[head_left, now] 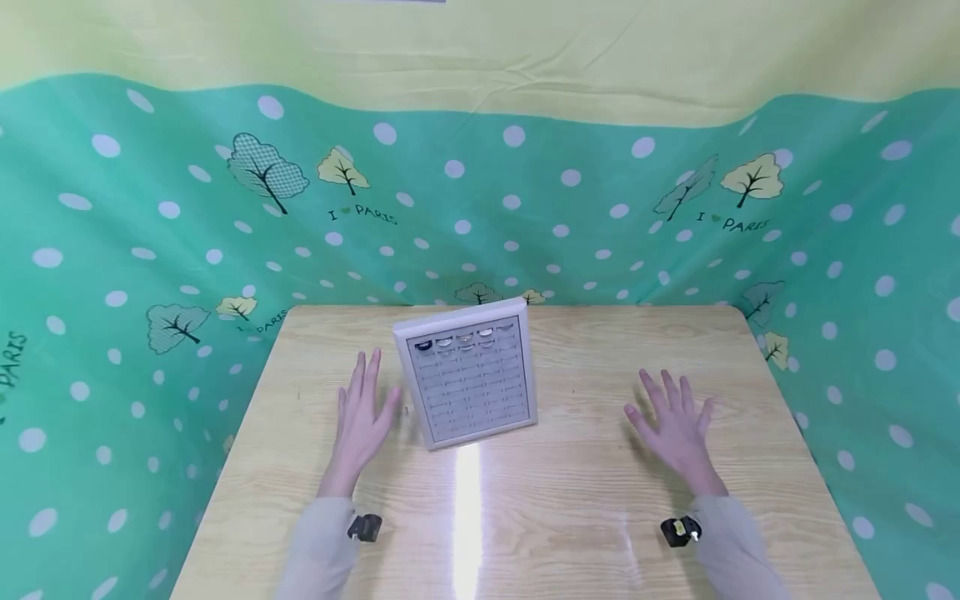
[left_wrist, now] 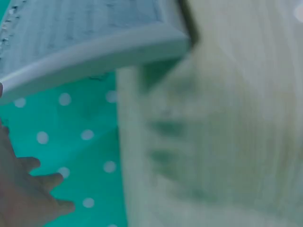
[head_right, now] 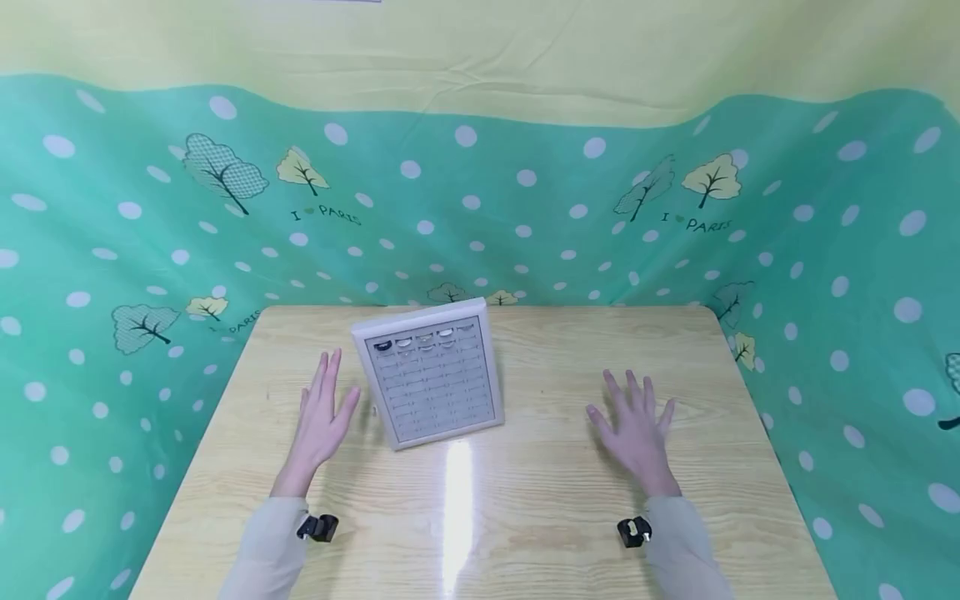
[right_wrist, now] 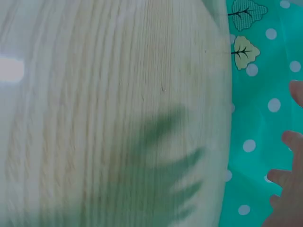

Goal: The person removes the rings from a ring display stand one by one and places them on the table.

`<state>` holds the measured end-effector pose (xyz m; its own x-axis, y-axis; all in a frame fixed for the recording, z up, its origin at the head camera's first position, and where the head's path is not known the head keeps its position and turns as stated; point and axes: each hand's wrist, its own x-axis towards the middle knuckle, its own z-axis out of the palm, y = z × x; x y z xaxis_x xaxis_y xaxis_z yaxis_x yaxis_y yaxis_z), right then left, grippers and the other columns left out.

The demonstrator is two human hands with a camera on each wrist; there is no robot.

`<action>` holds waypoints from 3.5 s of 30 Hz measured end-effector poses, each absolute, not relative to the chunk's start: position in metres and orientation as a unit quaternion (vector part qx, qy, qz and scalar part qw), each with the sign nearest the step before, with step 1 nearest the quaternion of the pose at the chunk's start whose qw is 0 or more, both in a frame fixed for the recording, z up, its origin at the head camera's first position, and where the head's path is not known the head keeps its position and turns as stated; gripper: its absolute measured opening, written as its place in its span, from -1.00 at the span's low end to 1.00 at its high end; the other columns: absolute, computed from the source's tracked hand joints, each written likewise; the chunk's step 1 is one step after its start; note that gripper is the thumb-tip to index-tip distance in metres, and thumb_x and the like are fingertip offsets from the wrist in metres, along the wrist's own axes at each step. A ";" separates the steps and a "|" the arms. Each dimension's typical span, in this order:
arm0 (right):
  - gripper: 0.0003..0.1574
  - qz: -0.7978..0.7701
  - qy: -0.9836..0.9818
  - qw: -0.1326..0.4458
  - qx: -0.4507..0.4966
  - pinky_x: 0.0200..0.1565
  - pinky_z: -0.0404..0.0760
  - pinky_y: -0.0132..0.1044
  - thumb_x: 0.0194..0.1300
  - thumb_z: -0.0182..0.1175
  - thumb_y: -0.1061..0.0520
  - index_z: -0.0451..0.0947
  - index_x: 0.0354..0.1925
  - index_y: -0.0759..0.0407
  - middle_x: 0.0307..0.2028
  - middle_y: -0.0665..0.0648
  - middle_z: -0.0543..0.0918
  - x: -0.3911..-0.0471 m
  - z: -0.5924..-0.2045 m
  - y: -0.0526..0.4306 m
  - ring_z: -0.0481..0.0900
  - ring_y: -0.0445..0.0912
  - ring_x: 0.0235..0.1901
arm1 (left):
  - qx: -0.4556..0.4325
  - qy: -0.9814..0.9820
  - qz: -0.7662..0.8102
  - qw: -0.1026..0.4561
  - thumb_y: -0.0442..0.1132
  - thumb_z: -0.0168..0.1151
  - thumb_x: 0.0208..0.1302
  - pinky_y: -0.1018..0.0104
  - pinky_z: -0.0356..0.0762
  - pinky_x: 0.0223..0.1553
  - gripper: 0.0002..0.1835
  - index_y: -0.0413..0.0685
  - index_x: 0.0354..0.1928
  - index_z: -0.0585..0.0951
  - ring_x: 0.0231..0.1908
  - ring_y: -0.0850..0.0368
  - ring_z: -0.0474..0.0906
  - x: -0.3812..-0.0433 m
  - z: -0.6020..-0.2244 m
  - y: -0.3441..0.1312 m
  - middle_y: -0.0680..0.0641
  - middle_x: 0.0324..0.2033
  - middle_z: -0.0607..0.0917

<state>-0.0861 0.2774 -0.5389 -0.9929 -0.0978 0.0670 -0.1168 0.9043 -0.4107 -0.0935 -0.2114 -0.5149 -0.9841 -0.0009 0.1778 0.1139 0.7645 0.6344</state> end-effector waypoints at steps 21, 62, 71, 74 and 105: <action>-0.19 0.290 -0.951 0.068 0.079 0.21 -0.33 0.51 0.37 0.04 -0.20 0.16 0.44 0.11 0.33 0.45 0.18 -0.086 -0.548 0.229 -0.07 0.41 0.35 | -0.061 -0.705 -0.704 0.055 -0.59 -0.03 0.34 0.06 0.41 0.20 -0.06 0.26 0.52 -0.23 0.23 -0.25 0.31 -0.126 -0.487 -0.176 -0.27 0.37 0.19; -0.64 0.457 -0.834 0.186 0.246 0.09 0.43 -0.13 0.12 0.33 0.33 0.59 -0.05 0.31 -0.14 0.18 0.62 -0.155 -0.472 0.079 0.47 0.03 -0.08 | -0.075 -0.725 -0.682 0.057 -0.67 0.05 0.23 0.16 0.60 0.00 -0.20 -0.09 0.42 -0.01 0.07 -0.28 0.42 -0.139 -0.473 -0.147 -0.40 0.22 0.29; -0.64 0.446 -0.835 0.179 0.270 0.03 0.46 -0.18 0.15 0.35 0.25 0.63 -0.04 0.21 -0.14 0.10 0.63 -0.163 -0.458 0.045 0.46 -0.03 -0.09 | -0.064 -0.733 -0.675 0.058 -0.67 0.06 0.22 0.16 0.60 -0.02 -0.20 -0.11 0.41 0.00 0.06 -0.30 0.44 -0.137 -0.471 -0.148 -0.39 0.20 0.31; -0.64 0.436 -0.840 0.171 0.273 0.03 0.44 -0.20 0.15 0.36 0.24 0.63 -0.03 0.20 -0.14 0.09 0.63 -0.167 -0.452 0.038 0.45 -0.04 -0.09 | -0.073 -0.730 -0.678 0.054 -0.65 0.07 0.24 0.17 0.60 -0.03 -0.21 -0.10 0.41 0.00 0.06 -0.29 0.44 -0.139 -0.471 -0.147 -0.39 0.21 0.30; -0.84 0.393 -0.878 0.149 0.230 -0.01 0.36 -0.18 0.18 0.37 0.16 0.70 -0.22 0.13 -0.29 0.01 0.49 -0.171 -0.455 0.011 0.35 -0.06 -0.16 | -0.108 -0.729 -0.675 0.037 -0.60 0.08 0.28 0.20 0.60 -0.05 -0.18 0.06 0.43 -0.03 0.05 -0.31 0.45 -0.146 -0.500 -0.163 -0.33 0.19 0.34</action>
